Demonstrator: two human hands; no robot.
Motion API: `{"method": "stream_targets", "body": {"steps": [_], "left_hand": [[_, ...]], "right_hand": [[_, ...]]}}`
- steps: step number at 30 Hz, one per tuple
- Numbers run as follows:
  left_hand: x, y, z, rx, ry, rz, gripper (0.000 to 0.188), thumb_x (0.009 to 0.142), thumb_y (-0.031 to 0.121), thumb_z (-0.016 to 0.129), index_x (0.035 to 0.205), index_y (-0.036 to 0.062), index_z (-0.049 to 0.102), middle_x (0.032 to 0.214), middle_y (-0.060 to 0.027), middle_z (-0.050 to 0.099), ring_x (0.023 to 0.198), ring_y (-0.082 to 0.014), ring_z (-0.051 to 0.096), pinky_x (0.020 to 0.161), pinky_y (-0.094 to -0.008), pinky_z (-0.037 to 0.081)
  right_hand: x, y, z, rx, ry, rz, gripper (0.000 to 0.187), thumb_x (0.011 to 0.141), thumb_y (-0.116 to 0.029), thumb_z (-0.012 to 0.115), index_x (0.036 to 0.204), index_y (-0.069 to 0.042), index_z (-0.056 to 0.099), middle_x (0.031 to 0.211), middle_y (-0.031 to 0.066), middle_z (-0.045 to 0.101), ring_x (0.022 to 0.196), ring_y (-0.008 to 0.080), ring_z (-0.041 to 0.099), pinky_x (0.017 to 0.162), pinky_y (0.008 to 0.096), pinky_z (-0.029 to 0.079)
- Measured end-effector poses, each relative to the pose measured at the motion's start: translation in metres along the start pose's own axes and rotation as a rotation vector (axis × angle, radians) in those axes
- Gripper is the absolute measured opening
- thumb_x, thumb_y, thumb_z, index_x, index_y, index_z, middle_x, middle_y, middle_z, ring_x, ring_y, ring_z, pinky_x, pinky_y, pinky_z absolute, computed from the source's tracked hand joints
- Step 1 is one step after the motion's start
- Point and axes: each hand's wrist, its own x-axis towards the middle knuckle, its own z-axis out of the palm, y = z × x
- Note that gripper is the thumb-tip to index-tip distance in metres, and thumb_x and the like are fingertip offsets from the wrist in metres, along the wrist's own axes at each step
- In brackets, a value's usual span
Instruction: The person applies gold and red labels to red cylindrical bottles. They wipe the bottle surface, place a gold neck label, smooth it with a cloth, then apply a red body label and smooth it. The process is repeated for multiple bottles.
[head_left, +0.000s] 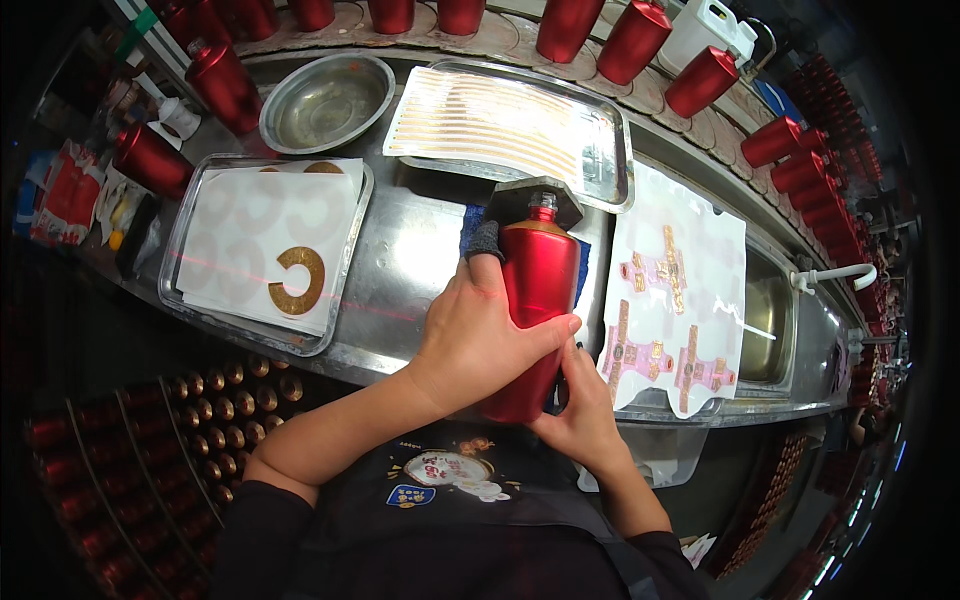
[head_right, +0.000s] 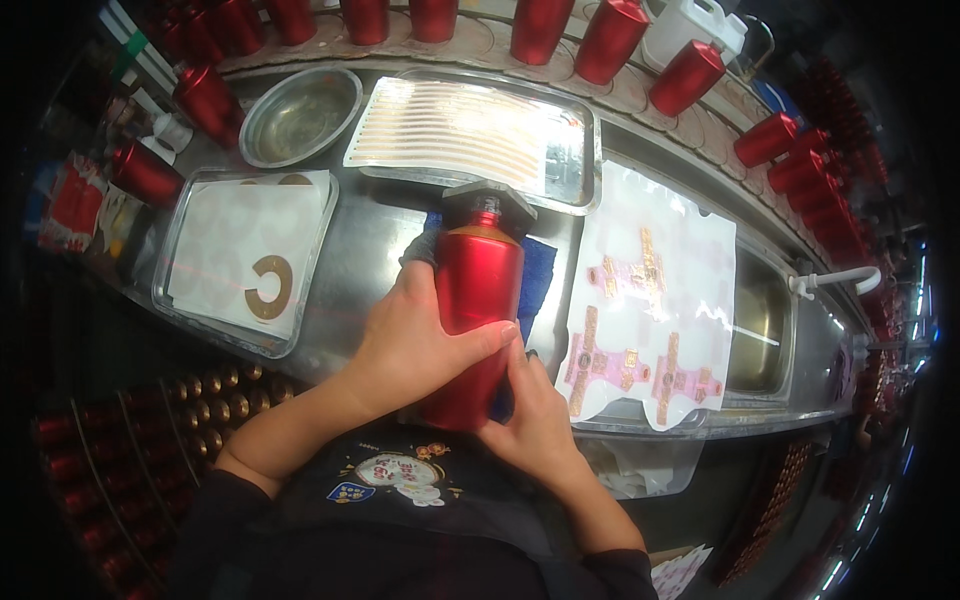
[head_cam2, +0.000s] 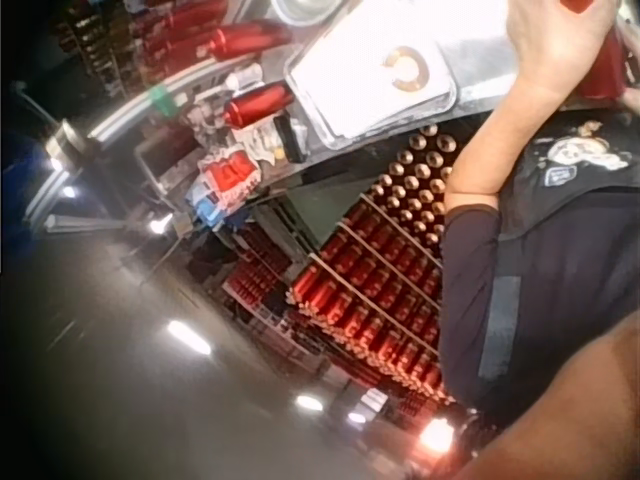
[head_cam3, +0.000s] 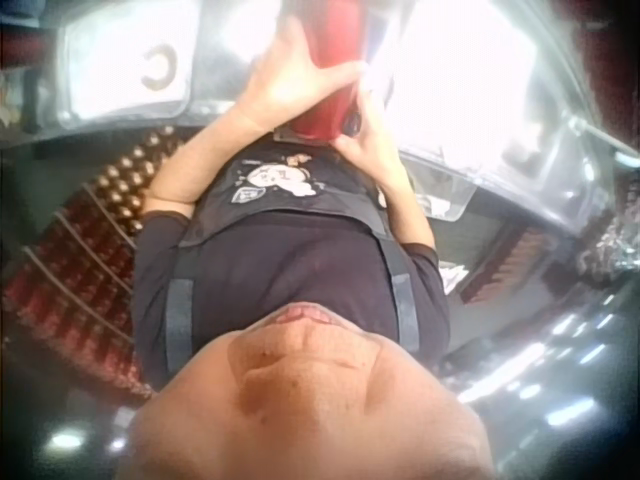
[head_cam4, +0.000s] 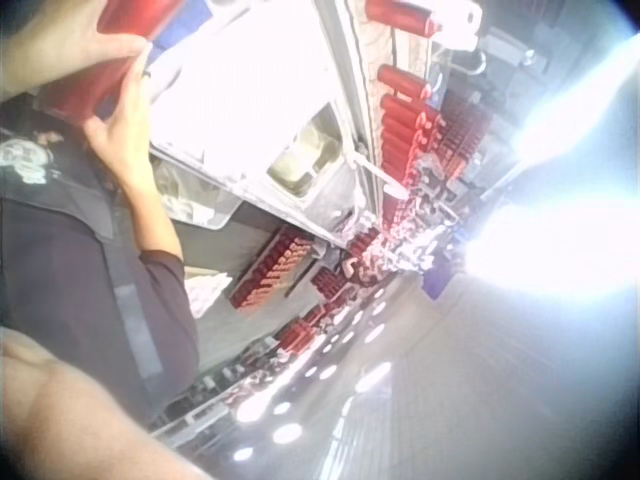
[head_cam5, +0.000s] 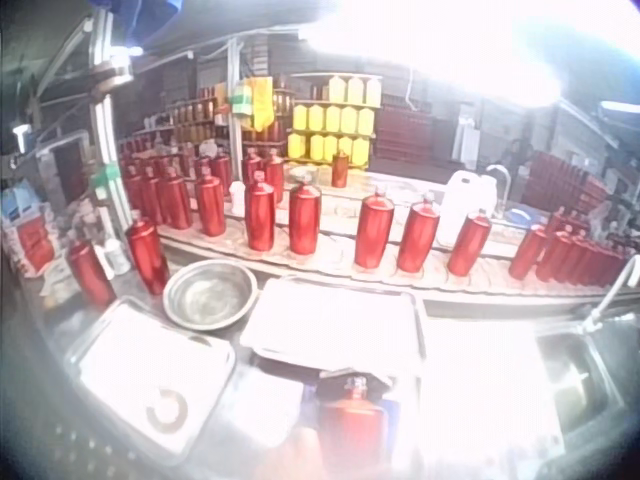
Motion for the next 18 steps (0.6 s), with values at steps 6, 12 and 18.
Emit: {"method": "stream_targets", "body": {"steps": [6, 12, 18], "left_hand": [[-0.005, -0.013, -0.006, 0.057, -0.02, 0.153, 0.085, 0.072, 0.05, 0.083, 0.116, -0.0152, 0.05, 0.114, -0.0328, 0.057, 0.108, -0.0441, 0.059, 0.094, -0.0489, 0.05], [-0.015, -0.023, -0.008, 0.027, 0.031, 0.237, 0.087, 0.068, 0.045, 0.086, 0.124, -0.0101, 0.048, 0.114, -0.0284, 0.055, 0.107, -0.0441, 0.057, 0.092, -0.0493, 0.049], [-0.014, -0.022, 0.005, -0.072, 0.084, 0.267, 0.102, 0.067, 0.043, 0.089, 0.138, -0.0039, 0.034, 0.123, -0.0268, 0.048, 0.113, -0.0447, 0.05, 0.094, -0.0529, 0.046]], "right_hand": [[0.001, -0.005, 0.001, -0.02, 0.032, -0.012, 0.104, 0.072, -0.015, 0.077, 0.158, 0.0, 0.02, 0.103, 0.0214, 0.057, 0.092, 0.0406, 0.062, 0.073, 0.0445, 0.054], [0.001, -0.01, 0.002, -0.071, 0.045, -0.003, 0.106, 0.073, -0.016, 0.077, 0.159, -0.003, 0.017, 0.099, 0.0208, 0.056, 0.086, 0.0402, 0.062, 0.067, 0.0462, 0.053], [-0.003, -0.008, 0.004, -0.116, 0.037, 0.06, 0.106, 0.072, -0.021, 0.08, 0.158, -0.004, 0.021, 0.095, 0.0195, 0.056, 0.082, 0.0374, 0.062, 0.063, 0.0451, 0.053]]}}
